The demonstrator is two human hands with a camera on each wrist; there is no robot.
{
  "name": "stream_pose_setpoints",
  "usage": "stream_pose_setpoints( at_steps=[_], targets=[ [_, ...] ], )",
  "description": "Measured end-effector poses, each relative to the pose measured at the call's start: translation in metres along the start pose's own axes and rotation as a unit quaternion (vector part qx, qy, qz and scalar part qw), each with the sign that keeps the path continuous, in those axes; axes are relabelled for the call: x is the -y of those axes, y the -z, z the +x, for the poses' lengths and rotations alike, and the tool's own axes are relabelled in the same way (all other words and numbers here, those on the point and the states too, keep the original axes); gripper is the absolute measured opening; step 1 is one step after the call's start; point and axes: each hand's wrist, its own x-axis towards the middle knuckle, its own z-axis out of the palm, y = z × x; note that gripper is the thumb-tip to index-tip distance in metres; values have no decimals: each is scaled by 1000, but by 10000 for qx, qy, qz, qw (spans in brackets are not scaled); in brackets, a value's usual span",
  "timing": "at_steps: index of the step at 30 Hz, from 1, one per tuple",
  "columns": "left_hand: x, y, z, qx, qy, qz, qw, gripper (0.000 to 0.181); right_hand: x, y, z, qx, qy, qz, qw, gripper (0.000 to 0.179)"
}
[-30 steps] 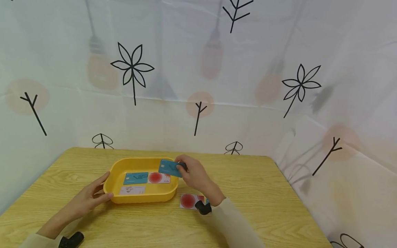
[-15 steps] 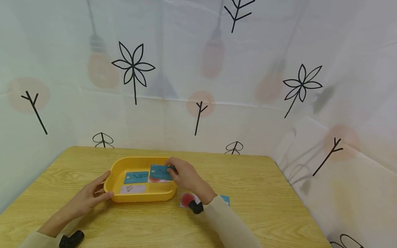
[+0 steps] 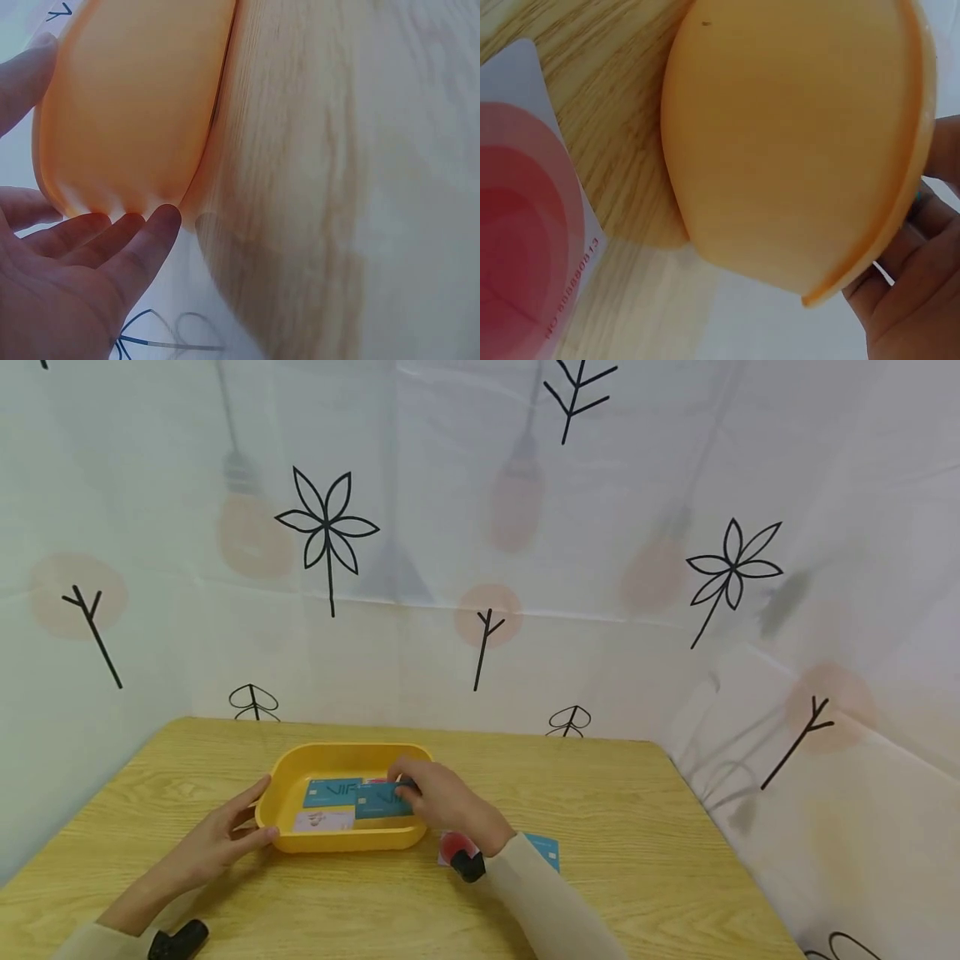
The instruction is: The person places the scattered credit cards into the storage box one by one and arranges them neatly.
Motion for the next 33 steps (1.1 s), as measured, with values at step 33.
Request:
stream_pose_setpoints(
  at_steps=[33],
  targets=[
    [-2,0,1,-15,67,51,10000,84,-10,-1,28,1173,-264,-772,9897,8]
  ],
)
